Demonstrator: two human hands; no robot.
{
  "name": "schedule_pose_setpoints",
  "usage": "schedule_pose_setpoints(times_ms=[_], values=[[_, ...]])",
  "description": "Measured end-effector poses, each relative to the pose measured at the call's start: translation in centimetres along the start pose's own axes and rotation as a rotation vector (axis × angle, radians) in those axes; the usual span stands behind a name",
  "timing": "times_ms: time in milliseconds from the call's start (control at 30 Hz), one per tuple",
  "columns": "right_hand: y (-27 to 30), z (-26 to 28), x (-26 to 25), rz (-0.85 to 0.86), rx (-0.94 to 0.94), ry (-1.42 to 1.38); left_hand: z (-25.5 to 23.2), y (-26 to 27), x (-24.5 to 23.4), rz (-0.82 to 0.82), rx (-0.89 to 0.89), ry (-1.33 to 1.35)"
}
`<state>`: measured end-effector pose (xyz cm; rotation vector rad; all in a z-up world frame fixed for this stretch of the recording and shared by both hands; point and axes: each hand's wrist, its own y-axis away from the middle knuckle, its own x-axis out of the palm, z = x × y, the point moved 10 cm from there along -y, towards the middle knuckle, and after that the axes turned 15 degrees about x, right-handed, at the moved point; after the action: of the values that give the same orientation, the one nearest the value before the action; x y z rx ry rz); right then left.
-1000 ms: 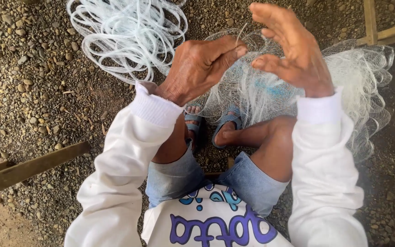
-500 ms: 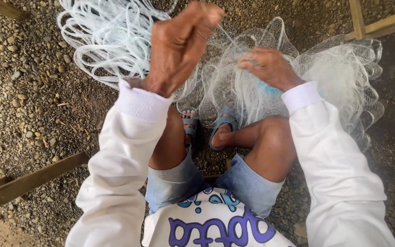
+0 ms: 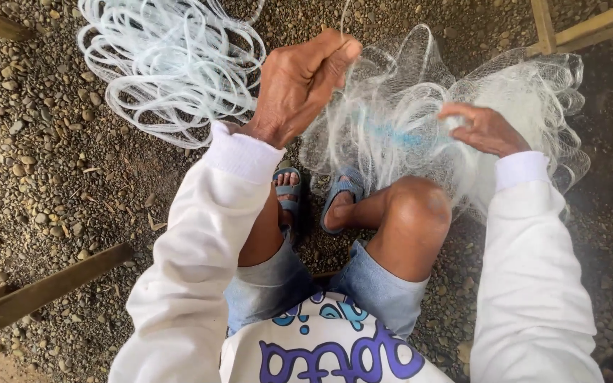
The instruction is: Repairing or assembling a fishing net by threading line through the mesh loops.
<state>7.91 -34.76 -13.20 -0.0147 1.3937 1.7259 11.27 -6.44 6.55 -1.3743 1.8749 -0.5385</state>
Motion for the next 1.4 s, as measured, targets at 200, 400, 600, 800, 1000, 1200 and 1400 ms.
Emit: schedule_pose_setpoints(times_ms=[200, 400, 600, 800, 1000, 1200, 1400], values=[[5.9, 13.5, 0.0, -0.206, -0.551, -0.120, -2.1, -1.2, 1.7, 0.114, 0.032, 0.141], [6.8, 17.7, 3.3, -0.202, -0.916, 0.012, -2.8, -1.2, 1.2, 0.149, 0.092, -0.039], [3.5, 11.4, 2.3, -0.271, -0.513, 0.028, -0.2, 0.6, 0.2, 0.148, 0.066, -0.323], [6.7, 12.6, 2.8, -0.188, -0.467, 0.138, 0.3, 0.9, 2.5, 0.170, -0.084, 0.171], [14.7, 19.8, 1.0, -0.117, -0.790, -0.329, -1.2, 0.5, 3.1, 0.254, -0.025, 0.074], [16.6, 22.8, 1.1, -0.209, -0.977, -0.200, -0.8, 1.2, 3.9, 0.316, 0.038, -0.012], [16.0, 22.7, 0.6, -0.259, -1.058, -0.424, -1.0, 1.3, 3.2, 0.292, 0.025, 0.064]])
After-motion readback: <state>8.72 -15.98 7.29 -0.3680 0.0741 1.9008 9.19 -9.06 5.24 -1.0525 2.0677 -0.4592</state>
